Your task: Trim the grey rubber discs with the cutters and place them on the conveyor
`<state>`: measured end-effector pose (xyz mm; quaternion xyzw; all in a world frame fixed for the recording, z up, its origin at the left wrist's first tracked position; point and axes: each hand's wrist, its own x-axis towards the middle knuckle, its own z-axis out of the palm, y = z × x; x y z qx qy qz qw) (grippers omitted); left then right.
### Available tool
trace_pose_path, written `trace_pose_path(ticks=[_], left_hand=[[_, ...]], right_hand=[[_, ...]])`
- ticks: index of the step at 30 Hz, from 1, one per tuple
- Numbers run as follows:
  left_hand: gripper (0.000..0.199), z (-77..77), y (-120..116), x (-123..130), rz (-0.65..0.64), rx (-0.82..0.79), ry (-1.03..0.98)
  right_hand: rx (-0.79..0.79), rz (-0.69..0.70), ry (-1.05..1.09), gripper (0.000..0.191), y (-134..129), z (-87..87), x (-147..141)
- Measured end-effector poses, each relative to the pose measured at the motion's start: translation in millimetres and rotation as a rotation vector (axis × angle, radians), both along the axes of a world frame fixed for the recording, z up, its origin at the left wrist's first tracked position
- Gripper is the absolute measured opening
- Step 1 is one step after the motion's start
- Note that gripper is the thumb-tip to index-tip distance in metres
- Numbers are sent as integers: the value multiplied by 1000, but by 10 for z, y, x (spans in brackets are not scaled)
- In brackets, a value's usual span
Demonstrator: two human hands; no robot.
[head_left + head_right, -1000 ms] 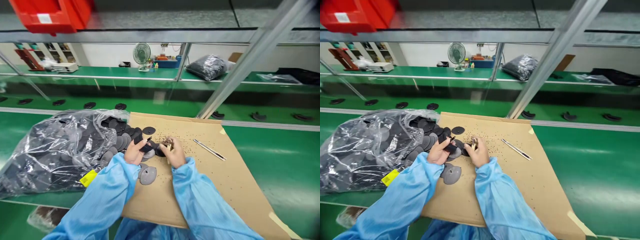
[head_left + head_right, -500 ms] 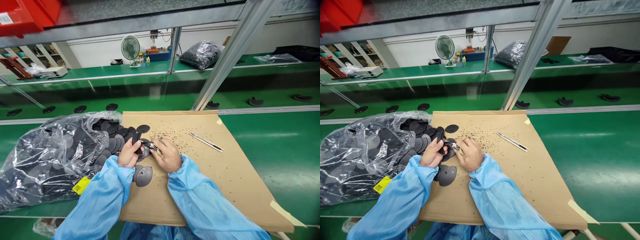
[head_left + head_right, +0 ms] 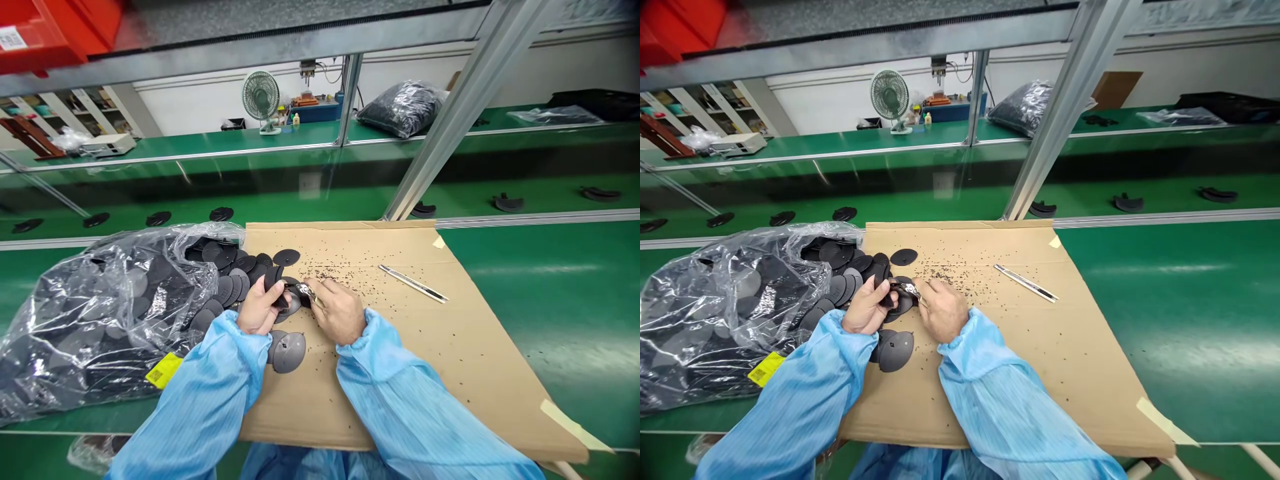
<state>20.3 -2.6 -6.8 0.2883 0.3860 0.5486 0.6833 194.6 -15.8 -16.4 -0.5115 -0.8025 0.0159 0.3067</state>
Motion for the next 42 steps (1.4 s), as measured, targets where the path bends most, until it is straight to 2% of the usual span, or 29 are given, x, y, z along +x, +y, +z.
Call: trace_pose_path(ticks=[6, 10, 14, 19, 23, 26, 31, 36, 42], left_hand=[[41, -4, 12, 1, 36, -9, -25], [41, 27, 19, -10, 56, 3, -63], [48, 14, 39, -32, 60, 3, -43], [53, 5, 58, -52, 91, 8, -109], [56, 57, 39, -70, 4, -65, -137], [45, 83, 30, -79, -59, -113, -148], [30, 97, 30, -58, -82, -140, -167], [34, 90, 15, -42, -154, -131, -126], [42, 68, 1, -41, -172, -124, -80]], right_hand=[[-208, 89, 340, 29, 5, 9, -30], [-207, 50, 475, 28, 22, 15, -17], [-202, 1, 408, 29, 14, 10, -10], [-188, 15, 358, 30, 2, -14, -23], [-169, 59, 321, 32, 2, -24, -34], [-144, 136, 288, 32, -7, -19, -49], [-105, 203, 221, 32, -43, -12, -93], [-161, 218, 126, 34, -69, 11, -121], [-243, 213, 17, 38, -73, 72, -109]])
